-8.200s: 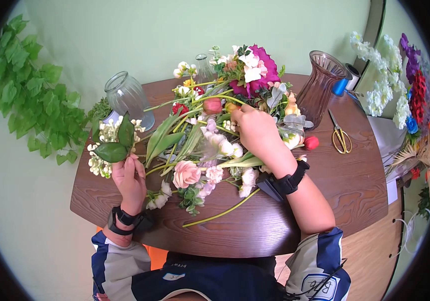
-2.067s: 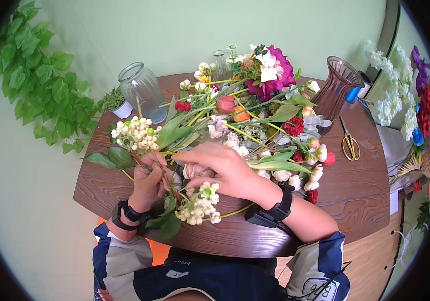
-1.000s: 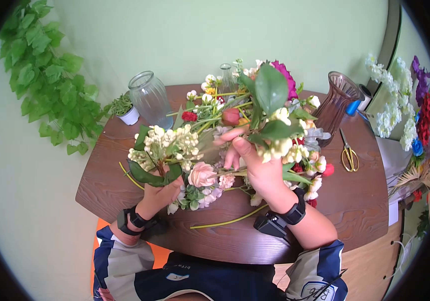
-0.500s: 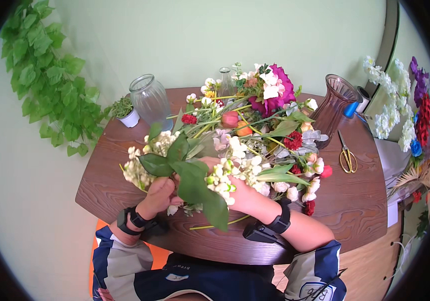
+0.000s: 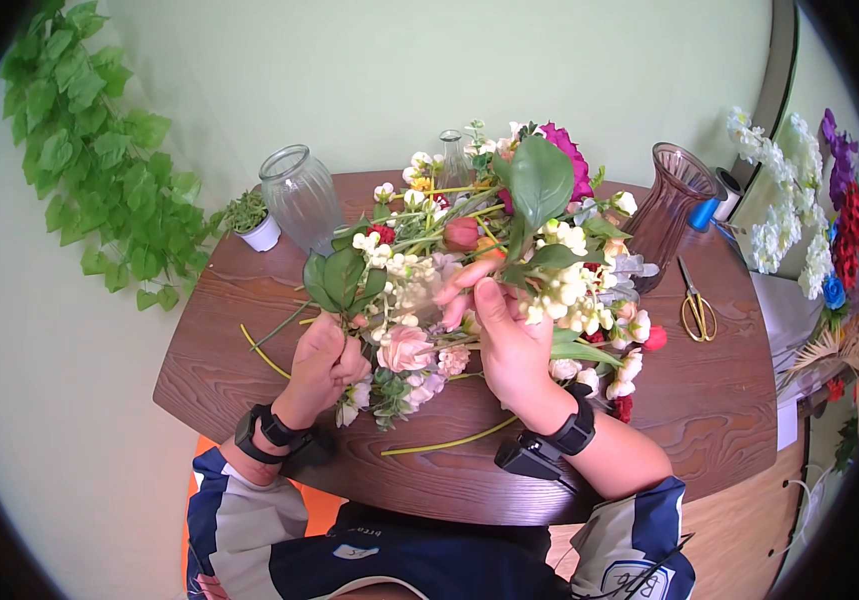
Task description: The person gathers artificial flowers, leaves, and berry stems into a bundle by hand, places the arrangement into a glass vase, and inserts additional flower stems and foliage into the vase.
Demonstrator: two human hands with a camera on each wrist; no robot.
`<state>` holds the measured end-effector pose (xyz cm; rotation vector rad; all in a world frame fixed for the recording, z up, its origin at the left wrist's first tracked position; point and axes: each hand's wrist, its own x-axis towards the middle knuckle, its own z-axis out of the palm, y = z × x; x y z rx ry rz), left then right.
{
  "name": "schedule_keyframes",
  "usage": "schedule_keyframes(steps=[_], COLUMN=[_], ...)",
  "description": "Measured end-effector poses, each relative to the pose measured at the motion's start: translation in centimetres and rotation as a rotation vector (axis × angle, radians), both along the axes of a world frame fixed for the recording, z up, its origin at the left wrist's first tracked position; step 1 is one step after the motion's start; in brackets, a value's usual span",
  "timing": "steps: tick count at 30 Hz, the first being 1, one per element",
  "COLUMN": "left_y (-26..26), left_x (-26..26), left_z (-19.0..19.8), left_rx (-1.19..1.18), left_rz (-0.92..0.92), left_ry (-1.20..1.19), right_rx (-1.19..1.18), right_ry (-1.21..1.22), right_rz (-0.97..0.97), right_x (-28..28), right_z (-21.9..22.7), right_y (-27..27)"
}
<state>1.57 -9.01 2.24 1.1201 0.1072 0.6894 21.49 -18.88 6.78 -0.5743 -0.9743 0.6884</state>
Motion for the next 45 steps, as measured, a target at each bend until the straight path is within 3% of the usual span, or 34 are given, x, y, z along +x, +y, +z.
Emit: schedule_keyframes(steps=[6, 9, 11, 12, 13, 19, 21, 22, 23, 25, 26, 27, 29, 31, 34, 36, 38, 39, 41, 43, 45], left_y=[-0.1, -0.3, -0.2, -0.3, -0.3, -0.6, -0.6, -0.6, -0.7, -0.8, -0.8, -0.7, -0.6, -0.5, -0.2, 0.0, 0.1, 0.2, 0.3, 0.0, -0.7], left_x=[0.1, 0.2, 0.2, 0.2, 0.1, 0.1, 0.1, 0.2, 0.2, 0.3, 0.3, 0.2, 0.2, 0.3, 0.4, 0.4, 0.3, 0.2, 0.0, -0.6, -0.8], left_z=[-0.1, -0.4, -0.8, -0.7, -0.5, -0.3, -0.2, -0.1, 0.0, 0.3, 0.3, 0.3, 0.1, -0.1, -0.8, -0.8, -0.4, -0.4, -0.3, -0.3, -0.4], left_rx=[0.050, 0.057, 0.098, 0.095, 0.102, 0.103, 0.094, 0.072, 0.049, 0.042, 0.036, 0.036, 0.011, 0.018, 0.067, 0.110, 0.142, 0.145, 0.295, 0.304, 0.234], left_rz=[-0.013, -0.031, -0.043, -0.043, -0.069, -0.042, -0.033, -0.021, -0.009, 0.000, 0.008, 0.008, 0.020, 0.062, 0.186, 0.268, 0.489, 0.491, 0.697, 0.726, 0.778], left_ry=[0.041, 0.018, 0.045, 0.046, 0.068, 0.124, 0.143, 0.157, 0.171, 0.176, 0.181, 0.181, 0.180, 0.154, 0.097, 0.064, 0.009, 0.008, -0.059, -0.093, 0.082], right_rx=[-0.032, -0.100, -0.069, -0.236, -0.218, -0.294, -0.203, -0.209, -0.210, -0.194, -0.274, -0.103, -0.031, 0.025, 0.252, 0.260, 0.270, 0.273, 0.070, -0.054, -0.150], right_ry=[-0.091, -0.259, -0.593, -0.354, -0.554, -0.759, -0.816, -0.749, -0.750, -0.431, -0.440, -0.402, -0.466, -0.487, -0.309, -0.310, -0.304, -0.303, -0.358, -0.297, -0.279], right_rz=[-0.028, -0.065, -0.102, -0.001, -0.048, -0.152, -0.192, -0.071, -0.070, 0.204, 0.216, -0.144, -0.209, -0.152, -0.256, -0.316, -0.364, -0.362, -0.465, -0.496, -0.435], right_x=[0.0, 0.3, 1.1, 0.8, 1.3, 0.9, 1.4, 1.6, 1.9, 2.8, 3.7, 1.9, 0.4, 1.2, 1.7, 2.2, 2.5, 2.5, 2.4, 1.6, 1.4], right_z=[0.2, -0.1, -2.4, -3.4, -4.2, -0.4, -0.6, -0.8, -1.2, -2.8, -3.4, -1.7, 2.3, 2.9, 3.6, 4.0, 4.3, 4.4, 4.6, 4.8, 4.9], right_y=[-0.3, -0.2, -0.2, -0.5, 0.3, -1.1, -0.9, -1.1, -1.1, -1.2, -1.3, -0.6, -1.5, -1.9, -2.1, -2.4, -2.6, -2.8, -3.3, -3.3, -3.2])
